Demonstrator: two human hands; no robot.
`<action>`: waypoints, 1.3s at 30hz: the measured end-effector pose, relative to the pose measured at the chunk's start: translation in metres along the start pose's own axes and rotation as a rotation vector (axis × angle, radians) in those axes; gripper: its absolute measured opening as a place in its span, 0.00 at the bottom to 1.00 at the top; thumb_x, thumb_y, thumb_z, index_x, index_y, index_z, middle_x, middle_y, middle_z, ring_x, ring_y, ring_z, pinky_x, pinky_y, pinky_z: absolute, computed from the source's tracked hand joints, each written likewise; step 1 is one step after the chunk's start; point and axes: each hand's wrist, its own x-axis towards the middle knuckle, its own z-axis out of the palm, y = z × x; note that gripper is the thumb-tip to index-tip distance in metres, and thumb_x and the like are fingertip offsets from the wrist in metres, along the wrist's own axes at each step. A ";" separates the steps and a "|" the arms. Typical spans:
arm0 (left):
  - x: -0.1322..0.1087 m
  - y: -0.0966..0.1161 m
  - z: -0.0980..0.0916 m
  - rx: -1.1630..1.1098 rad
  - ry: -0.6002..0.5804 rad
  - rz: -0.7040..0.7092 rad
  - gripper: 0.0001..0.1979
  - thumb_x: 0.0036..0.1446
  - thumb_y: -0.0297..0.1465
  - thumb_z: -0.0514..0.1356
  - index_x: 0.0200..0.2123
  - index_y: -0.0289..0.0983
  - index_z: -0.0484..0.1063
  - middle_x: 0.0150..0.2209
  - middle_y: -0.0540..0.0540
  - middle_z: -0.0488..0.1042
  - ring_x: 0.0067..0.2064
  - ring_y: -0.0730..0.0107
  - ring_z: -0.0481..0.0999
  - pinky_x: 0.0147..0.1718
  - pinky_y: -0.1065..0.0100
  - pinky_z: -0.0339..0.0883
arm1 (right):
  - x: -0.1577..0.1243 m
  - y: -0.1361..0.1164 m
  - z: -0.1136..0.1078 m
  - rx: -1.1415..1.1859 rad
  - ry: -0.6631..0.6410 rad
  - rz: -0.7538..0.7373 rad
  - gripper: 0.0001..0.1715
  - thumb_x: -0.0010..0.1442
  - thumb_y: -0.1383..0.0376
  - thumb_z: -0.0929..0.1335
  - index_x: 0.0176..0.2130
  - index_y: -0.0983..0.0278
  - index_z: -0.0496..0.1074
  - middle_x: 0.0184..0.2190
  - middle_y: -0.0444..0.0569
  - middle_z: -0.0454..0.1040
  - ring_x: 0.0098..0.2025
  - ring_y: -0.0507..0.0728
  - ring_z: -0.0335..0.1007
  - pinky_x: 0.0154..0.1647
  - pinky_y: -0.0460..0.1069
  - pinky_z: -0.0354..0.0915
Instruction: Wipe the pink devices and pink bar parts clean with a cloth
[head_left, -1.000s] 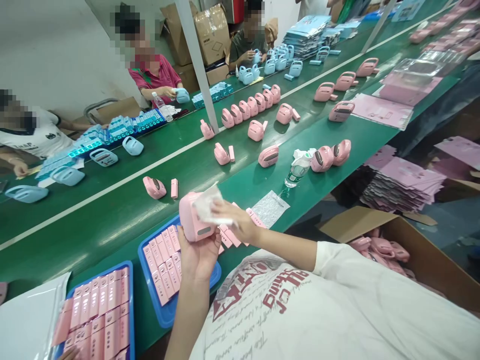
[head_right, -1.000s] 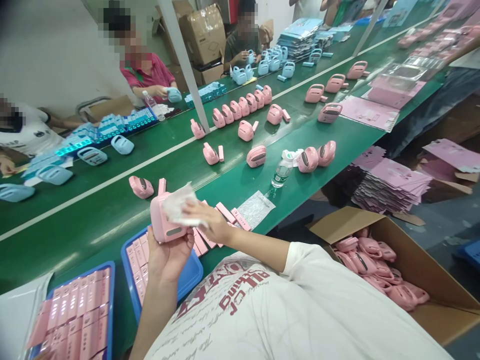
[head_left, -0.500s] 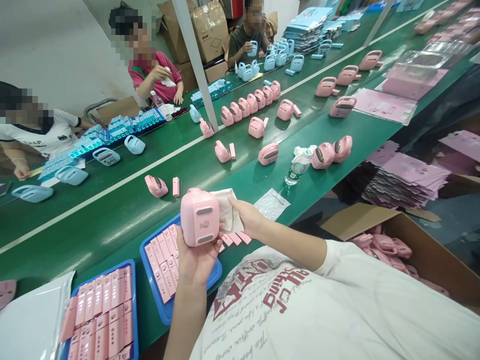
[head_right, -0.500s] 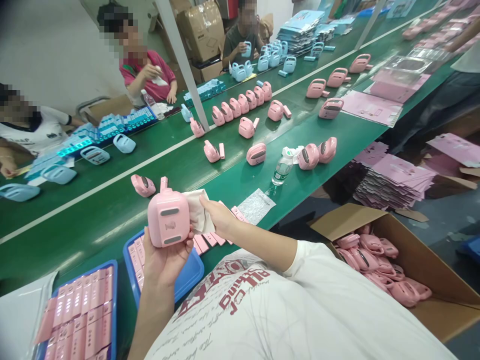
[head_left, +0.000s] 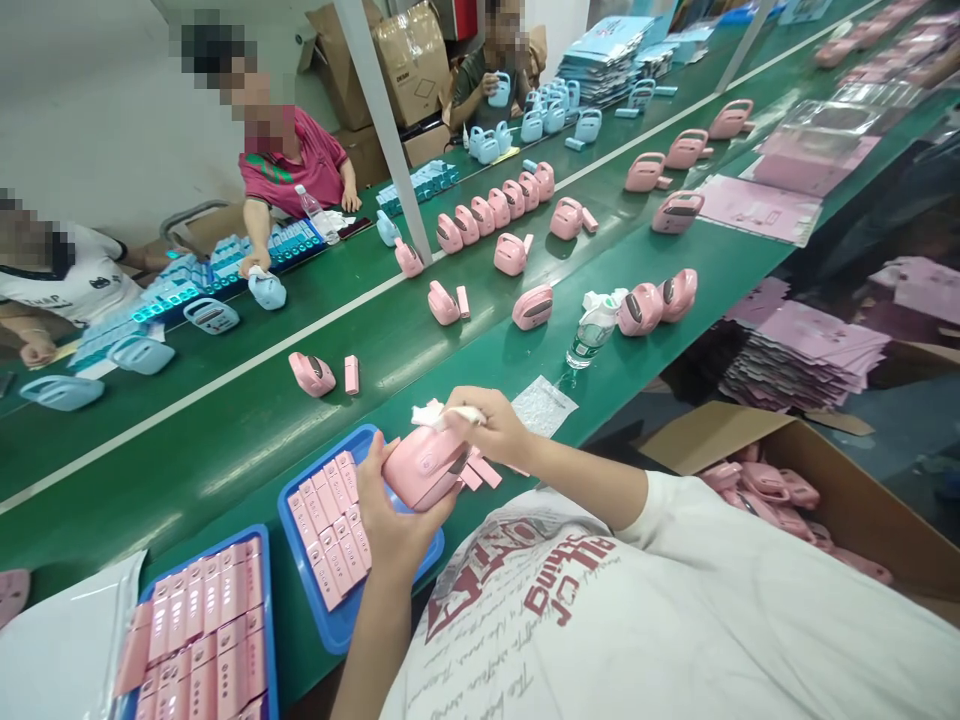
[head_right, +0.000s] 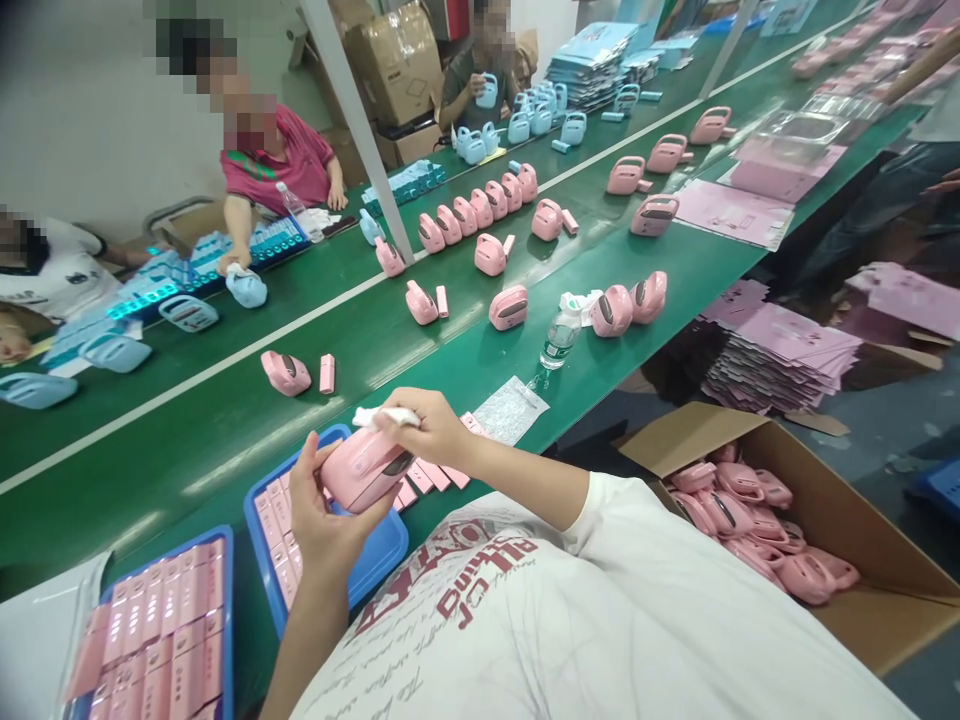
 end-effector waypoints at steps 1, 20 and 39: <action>0.000 0.000 0.001 0.016 0.008 0.020 0.49 0.26 0.29 0.74 0.57 0.42 0.61 0.48 0.44 0.68 0.53 0.56 0.65 0.56 0.56 0.54 | 0.000 0.000 0.001 -0.084 -0.023 -0.076 0.25 0.58 0.46 0.61 0.24 0.62 0.67 0.22 0.45 0.66 0.26 0.52 0.60 0.31 0.48 0.58; 0.017 -0.049 0.014 0.284 -0.171 0.086 0.14 0.42 0.32 0.65 0.36 0.38 0.74 0.34 0.43 0.68 0.38 0.57 0.69 0.42 0.56 0.64 | -0.006 0.062 0.030 -0.874 -0.376 -0.043 0.11 0.58 0.59 0.63 0.32 0.64 0.70 0.23 0.49 0.74 0.25 0.55 0.68 0.26 0.46 0.49; 0.036 -0.115 0.019 0.312 -0.445 0.290 0.20 0.51 0.31 0.58 0.50 0.44 0.71 0.36 0.43 0.79 0.32 0.60 0.79 0.33 0.63 0.72 | -0.007 0.102 0.037 -0.383 -0.144 0.509 0.15 0.63 0.63 0.56 0.25 0.62 0.56 0.23 0.42 0.61 0.29 0.53 0.59 0.31 0.47 0.53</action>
